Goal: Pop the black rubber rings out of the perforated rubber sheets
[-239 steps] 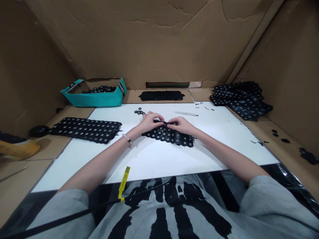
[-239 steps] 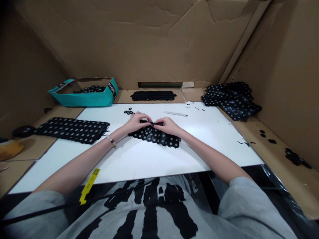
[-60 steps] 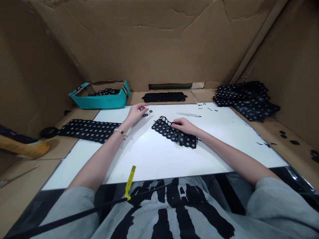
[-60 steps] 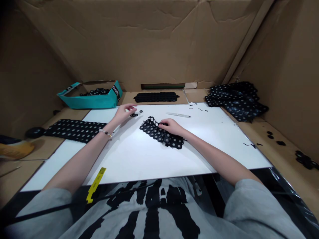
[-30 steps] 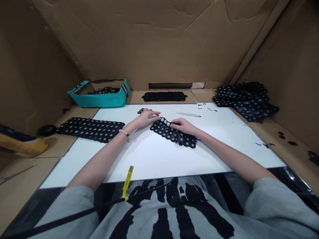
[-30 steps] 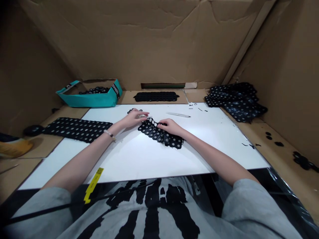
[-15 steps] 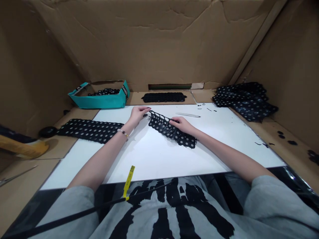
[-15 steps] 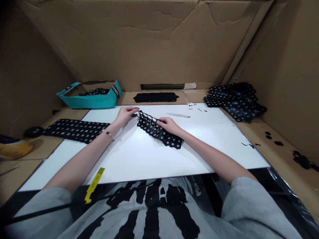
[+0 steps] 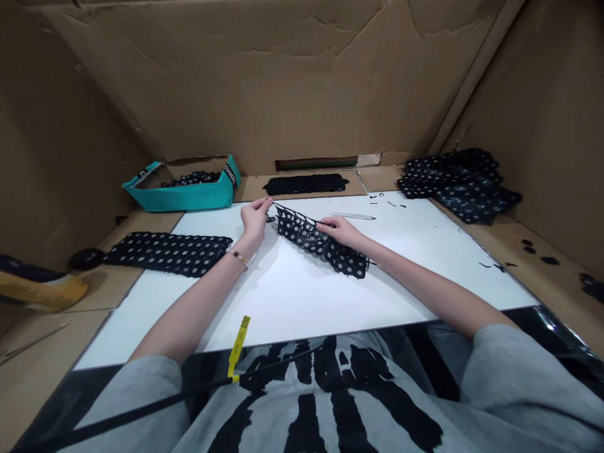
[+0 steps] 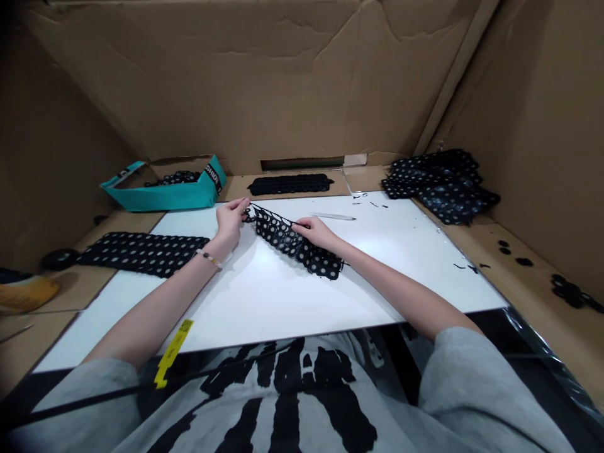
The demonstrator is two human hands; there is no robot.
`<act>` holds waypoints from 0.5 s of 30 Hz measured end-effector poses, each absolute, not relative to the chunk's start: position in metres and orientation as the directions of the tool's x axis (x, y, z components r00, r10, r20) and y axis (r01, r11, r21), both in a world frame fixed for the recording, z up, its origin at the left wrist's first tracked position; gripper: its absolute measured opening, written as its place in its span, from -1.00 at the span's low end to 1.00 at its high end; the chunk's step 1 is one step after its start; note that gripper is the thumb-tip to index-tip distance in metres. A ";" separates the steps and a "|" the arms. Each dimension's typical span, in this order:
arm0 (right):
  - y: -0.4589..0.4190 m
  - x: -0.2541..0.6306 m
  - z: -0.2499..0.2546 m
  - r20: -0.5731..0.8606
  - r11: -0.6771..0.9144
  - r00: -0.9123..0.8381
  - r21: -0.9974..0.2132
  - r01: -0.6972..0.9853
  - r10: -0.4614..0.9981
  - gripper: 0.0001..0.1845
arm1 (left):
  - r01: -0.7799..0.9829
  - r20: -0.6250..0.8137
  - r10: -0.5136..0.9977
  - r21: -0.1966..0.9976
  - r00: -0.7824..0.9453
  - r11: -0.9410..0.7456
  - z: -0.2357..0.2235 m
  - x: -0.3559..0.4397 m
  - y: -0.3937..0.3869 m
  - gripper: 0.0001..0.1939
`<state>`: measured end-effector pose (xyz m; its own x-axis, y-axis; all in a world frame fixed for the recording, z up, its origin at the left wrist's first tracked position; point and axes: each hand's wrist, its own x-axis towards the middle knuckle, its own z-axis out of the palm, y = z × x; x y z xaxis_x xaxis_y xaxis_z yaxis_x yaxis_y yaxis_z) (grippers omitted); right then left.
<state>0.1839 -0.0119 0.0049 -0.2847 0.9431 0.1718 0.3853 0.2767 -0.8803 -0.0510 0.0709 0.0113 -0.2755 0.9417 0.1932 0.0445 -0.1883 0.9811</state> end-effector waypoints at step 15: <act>-0.027 0.199 0.019 -0.001 0.218 -0.443 -0.869 0.444 0.896 -0.54 | 0.045 0.182 0.842 0.982 -0.508 -0.185 0.022 -0.123 0.116 -0.75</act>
<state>0.1993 -0.0273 0.0190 -0.4433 0.8964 -0.0014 0.4437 0.2181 -0.8692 -0.1233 0.1165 0.0215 -0.5080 0.8419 0.1822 0.0452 -0.1852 0.9817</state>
